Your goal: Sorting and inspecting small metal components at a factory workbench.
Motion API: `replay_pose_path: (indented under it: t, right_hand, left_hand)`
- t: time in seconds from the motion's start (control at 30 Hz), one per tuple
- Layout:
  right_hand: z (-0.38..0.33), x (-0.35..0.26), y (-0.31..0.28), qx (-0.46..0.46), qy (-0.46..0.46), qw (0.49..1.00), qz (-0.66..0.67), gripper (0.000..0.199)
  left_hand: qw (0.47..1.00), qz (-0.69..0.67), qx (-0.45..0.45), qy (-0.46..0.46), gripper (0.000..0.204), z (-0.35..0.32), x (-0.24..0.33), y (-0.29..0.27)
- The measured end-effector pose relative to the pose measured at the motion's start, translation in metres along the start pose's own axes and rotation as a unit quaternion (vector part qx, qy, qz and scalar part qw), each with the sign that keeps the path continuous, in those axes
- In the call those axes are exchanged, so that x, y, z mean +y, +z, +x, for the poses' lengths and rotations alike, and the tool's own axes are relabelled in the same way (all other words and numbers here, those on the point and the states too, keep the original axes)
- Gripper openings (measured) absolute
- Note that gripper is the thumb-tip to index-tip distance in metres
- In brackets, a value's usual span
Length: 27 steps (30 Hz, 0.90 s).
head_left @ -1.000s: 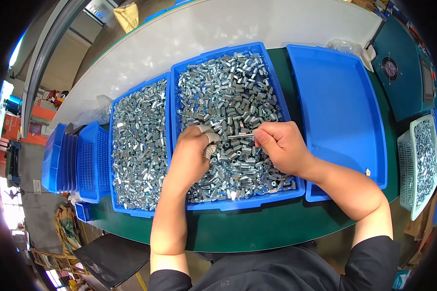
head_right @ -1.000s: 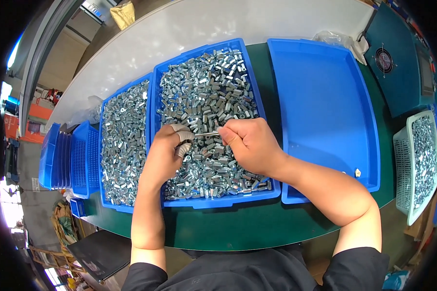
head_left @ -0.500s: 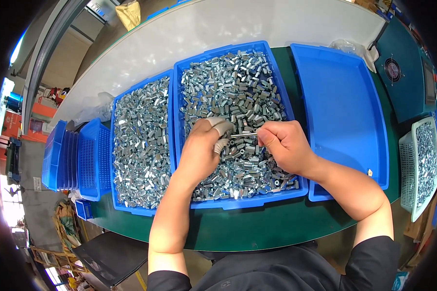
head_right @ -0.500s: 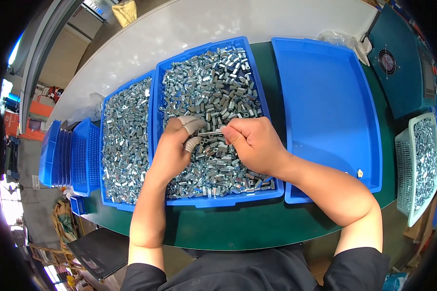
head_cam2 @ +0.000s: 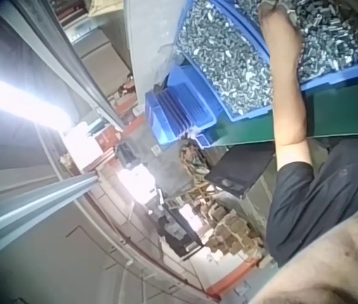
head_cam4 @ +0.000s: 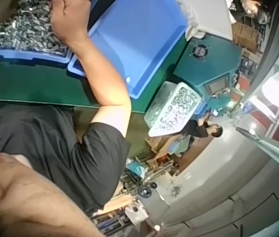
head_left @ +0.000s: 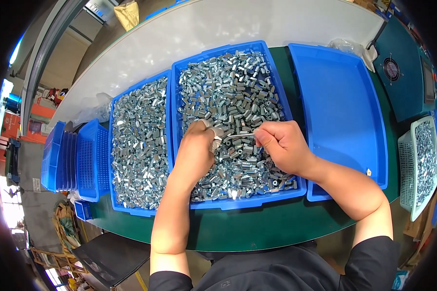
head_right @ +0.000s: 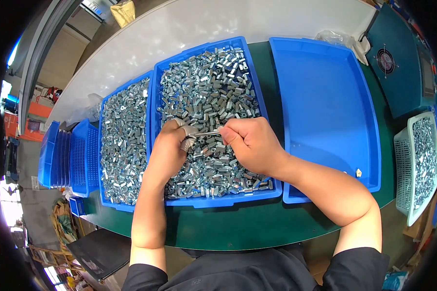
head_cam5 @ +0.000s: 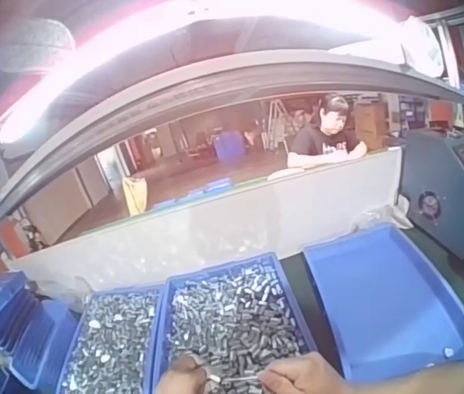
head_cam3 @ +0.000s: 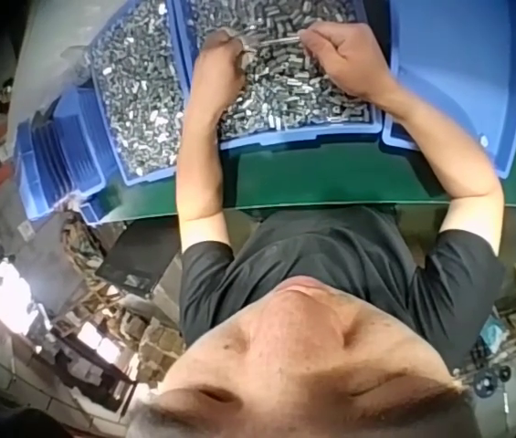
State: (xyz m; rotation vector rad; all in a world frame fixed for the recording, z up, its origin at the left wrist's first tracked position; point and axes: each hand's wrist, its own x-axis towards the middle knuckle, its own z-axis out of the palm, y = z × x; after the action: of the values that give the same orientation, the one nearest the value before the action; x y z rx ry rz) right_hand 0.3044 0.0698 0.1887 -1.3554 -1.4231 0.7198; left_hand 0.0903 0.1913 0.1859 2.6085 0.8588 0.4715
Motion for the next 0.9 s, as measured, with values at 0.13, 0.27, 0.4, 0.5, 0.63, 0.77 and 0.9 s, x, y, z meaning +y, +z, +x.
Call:
replay_pose_path:
  t: [0.13, 0.27, 0.4, 0.5, 0.63, 0.77, 0.9]
  right_hand:
    - [-0.001, 0.003, 0.0, 0.007, -0.005, 1.0, -0.001, 0.026]
    - [0.0, 0.002, 0.0, -0.003, 0.013, 1.0, -0.01, 0.026]
    - [-0.001, 0.007, 0.0, -0.009, 0.01, 1.0, -0.029, 0.026]
    - [-0.001, 0.007, 0.001, -0.018, 0.002, 0.998, -0.052, 0.026]
    - [-0.001, 0.007, 0.0, -0.021, -0.012, 0.999, -0.047, 0.025]
    - [-0.002, 0.006, 0.002, -0.025, -0.065, 0.996, -0.057, 0.023]
    - [-0.002, 0.007, 0.002, -0.016, -0.08, 0.994, -0.071, 0.02]
  left_hand:
    - [0.999, -0.011, -0.027, -0.033, 0.026, 0.0, 0.0, -0.003]
    - [0.976, -0.214, 0.035, -0.032, 0.016, -0.003, 0.006, -0.008]
    - [0.928, -0.364, 0.025, -0.077, 0.014, -0.006, 0.013, -0.005]
    - [0.976, -0.215, 0.012, -0.008, 0.018, -0.004, 0.02, -0.011]
    - [0.947, -0.317, -0.01, -0.056, 0.021, -0.005, 0.023, -0.005]
    - [0.919, -0.382, -0.031, -0.091, 0.02, -0.007, 0.019, -0.001]
    - [0.986, -0.162, -0.024, 0.006, 0.015, -0.004, 0.023, -0.009]
